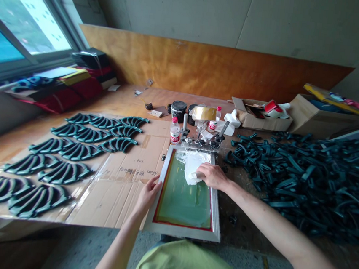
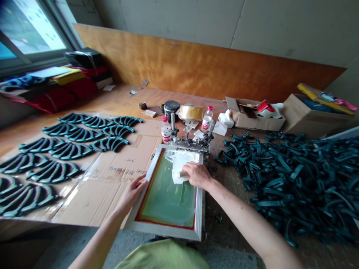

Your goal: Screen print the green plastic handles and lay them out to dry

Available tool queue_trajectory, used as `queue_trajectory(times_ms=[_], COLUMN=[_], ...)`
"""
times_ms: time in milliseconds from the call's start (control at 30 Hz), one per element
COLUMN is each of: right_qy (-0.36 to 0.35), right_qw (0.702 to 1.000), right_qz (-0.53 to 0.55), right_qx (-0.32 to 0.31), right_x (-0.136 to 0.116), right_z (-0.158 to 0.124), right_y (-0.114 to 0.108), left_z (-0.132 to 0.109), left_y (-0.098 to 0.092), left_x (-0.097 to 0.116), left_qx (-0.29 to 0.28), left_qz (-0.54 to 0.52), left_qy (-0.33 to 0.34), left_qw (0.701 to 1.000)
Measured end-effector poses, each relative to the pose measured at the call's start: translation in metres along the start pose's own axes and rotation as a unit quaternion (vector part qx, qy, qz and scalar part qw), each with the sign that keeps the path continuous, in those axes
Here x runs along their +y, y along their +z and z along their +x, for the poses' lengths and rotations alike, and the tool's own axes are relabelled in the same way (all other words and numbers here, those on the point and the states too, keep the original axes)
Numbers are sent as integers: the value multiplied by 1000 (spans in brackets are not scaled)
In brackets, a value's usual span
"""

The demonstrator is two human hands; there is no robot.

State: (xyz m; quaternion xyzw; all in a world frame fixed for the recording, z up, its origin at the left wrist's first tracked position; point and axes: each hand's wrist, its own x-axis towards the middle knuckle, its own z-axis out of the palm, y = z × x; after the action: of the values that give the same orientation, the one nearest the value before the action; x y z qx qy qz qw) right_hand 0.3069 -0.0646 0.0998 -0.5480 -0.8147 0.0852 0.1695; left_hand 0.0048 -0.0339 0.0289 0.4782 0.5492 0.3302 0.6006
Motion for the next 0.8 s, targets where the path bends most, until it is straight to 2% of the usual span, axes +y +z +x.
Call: queue_trajectory(times_ms=[100, 167, 267, 333, 400, 433, 500, 600, 667, 700, 733, 800], right_qy=[78, 126, 200, 244, 284, 303, 313, 235, 185, 176, 175, 177], right_qw=[997, 992, 977, 958, 941, 936, 941, 971, 982, 984, 984, 983], right_qz=[17, 13, -23, -42, -39, -32, -9, 13, -1, -13, -21, -23], right_qx=[16, 18, 69, 143, 182, 177, 131, 50, 19, 12, 11, 35], right_x=[8, 15, 33, 50, 65, 70, 69, 52, 37, 30, 21, -1], right_z=[40, 64, 75, 61, 36, 22, -5, -28, -31, -30, -28, -25], right_y=[-18, -28, -45, -53, -50, -44, -21, 20, 36, 39, 39, 37], left_z=[-6, -13, -23, -23, -17, -11, 3, 22, 25, 22, 16, -3], left_y=[-2, -6, -12, -12, -7, -4, 5, 14, 19, 22, 28, 43], left_x=[14, 32, 69, 97, 124, 137, 161, 186, 185, 178, 166, 130], left_qx=[-10, -32, -46, -33, -31, -33, -36, -24, 4, 28, 44, 22], left_qz=[-2, -7, -9, -19, -59, -86, -122, -129, -139, -145, -147, -119], left_qy=[2, -5, 2, 32, 80, 110, 168, 210, 221, 224, 212, 122], left_qw=[1000, 999, 999, 999, 995, 990, 977, 969, 965, 963, 965, 985])
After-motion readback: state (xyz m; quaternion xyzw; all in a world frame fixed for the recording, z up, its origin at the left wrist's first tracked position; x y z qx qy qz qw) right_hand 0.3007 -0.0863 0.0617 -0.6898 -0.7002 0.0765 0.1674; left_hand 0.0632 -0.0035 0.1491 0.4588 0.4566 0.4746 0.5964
